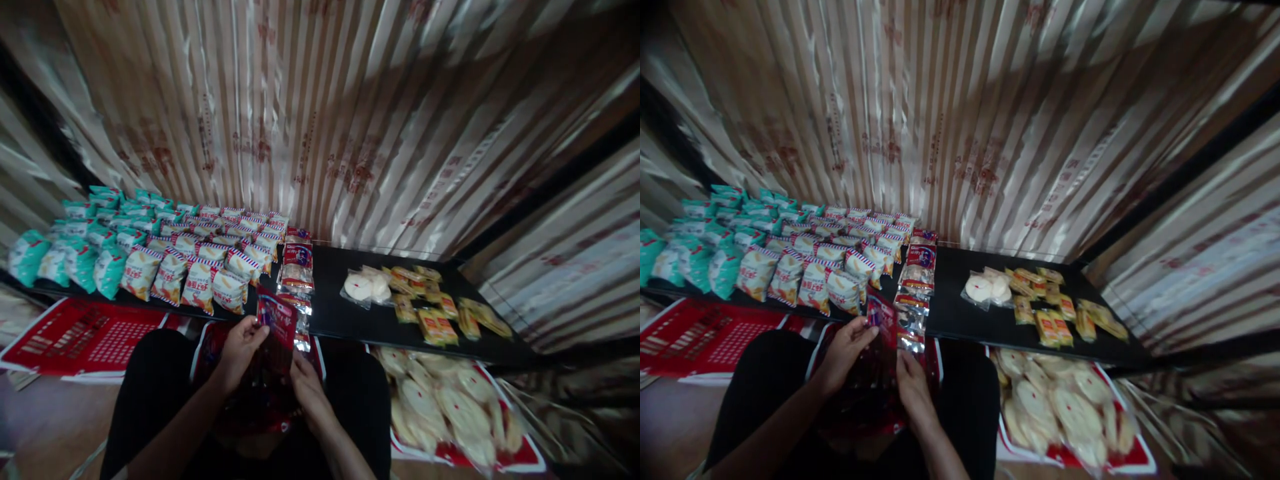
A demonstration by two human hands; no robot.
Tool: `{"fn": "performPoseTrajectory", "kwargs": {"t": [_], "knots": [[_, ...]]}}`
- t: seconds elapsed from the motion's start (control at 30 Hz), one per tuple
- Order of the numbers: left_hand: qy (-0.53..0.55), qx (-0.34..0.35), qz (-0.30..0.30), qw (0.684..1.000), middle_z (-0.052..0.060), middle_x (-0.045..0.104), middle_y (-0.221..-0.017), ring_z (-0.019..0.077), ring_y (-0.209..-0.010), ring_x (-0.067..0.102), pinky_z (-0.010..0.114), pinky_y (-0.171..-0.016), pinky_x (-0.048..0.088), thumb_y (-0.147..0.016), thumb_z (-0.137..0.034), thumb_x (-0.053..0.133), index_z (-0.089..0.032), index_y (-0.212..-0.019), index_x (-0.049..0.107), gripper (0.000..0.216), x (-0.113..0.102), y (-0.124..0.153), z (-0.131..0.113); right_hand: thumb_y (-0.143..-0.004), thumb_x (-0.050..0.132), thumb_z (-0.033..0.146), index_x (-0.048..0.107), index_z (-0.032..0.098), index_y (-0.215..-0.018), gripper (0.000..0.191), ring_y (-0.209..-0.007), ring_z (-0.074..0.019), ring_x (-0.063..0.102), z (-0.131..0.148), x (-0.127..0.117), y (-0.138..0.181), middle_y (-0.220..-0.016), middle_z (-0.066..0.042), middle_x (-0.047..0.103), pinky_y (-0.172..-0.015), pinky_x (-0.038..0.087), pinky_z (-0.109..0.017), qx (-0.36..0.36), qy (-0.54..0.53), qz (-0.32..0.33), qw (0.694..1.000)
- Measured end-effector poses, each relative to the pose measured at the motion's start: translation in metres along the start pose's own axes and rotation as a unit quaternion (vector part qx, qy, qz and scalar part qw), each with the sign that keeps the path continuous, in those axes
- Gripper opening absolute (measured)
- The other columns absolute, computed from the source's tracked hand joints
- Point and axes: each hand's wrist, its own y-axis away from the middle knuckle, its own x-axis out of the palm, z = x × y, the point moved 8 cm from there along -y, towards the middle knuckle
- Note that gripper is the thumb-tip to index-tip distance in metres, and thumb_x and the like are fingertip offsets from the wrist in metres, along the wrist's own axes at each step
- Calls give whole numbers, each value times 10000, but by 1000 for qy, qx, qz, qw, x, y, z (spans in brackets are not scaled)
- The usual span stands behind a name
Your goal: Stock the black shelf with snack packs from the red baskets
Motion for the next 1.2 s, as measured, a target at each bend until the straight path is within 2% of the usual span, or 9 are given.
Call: {"fn": "performPoseTrajectory", "kwargs": {"t": [0.07,0.13,0.3,0.43,0.6,0.83,0.97,1.1,1.2], "knots": [[3,-3,-14,1000,3,654,-718,155,-676,605,247,-624,463,-618,-437,684,-158,-796,589,345,-3,-7,1,-733,575,593,682,206,-929,447,-900,-209,620,17,-6,0,-941,-54,699,-793,476,-308,-82,35,-15,996],[7,-6,-16,1000,19,669,-745,171,-707,618,263,-651,478,-586,-432,701,-156,-782,592,356,-3,-12,2,-780,488,621,673,188,-981,512,-935,-222,605,31,-6,0,-986,-68,685,-859,453,-334,-124,30,-10,992],[-8,-2,-19,1000,-1,655,-676,152,-633,608,253,-625,480,-576,-427,695,-162,-723,579,325,4,-22,7,-776,559,546,643,177,-953,418,-824,-195,597,53,-5,-3,-901,-45,673,-785,466,-302,-175,53,-3,983],[-54,3,-4,999,-16,631,-625,137,-580,585,233,-578,459,-604,-410,665,-163,-703,574,281,12,-26,15,-740,596,543,618,182,-870,385,-687,-166,578,45,-20,-9,-757,-13,651,-663,467,-270,-166,53,-46,984],[-52,-37,59,996,21,673,-717,175,-681,629,250,-611,471,-661,-407,613,-162,-799,590,282,30,-17,19,-732,604,548,601,179,-913,411,-655,-163,585,31,-32,-9,-736,-17,657,-602,452,-253,-128,2,-37,991],[7,-27,46,999,43,693,-770,191,-731,650,282,-692,486,-641,-353,615,-153,-859,579,298,42,-17,5,-705,633,544,586,175,-929,434,-652,-164,593,45,-40,-14,-741,-21,662,-587,450,-247,-123,3,-64,990],[-2,-9,20,1000,36,686,-749,187,-716,644,271,-666,488,-630,-345,624,-157,-813,583,266,43,-19,-4,-754,598,484,519,185,-1125,483,-812,-194,615,47,-44,-19,-930,-59,666,-719,487,-293,-156,53,-105,981],[-35,15,21,999,24,671,-762,160,-668,625,255,-633,487,-711,-363,565,-166,-878,584,259,46,-10,-15,-755,608,417,524,209,-1200,499,-997,-217,575,64,-42,-10,-1106,-79,612,-899,435,-339,-224,160,-175,945],[-95,51,1,994,23,657,-779,156,-666,615,251,-623,483,-750,-369,548,-177,-932,592,268,43,0,-26,-780,576,444,638,228,-1060,359,-1016,-219,569,78,-23,-7,-1072,-69,631,-926,418,-333,-243,177,-120,946]]}}
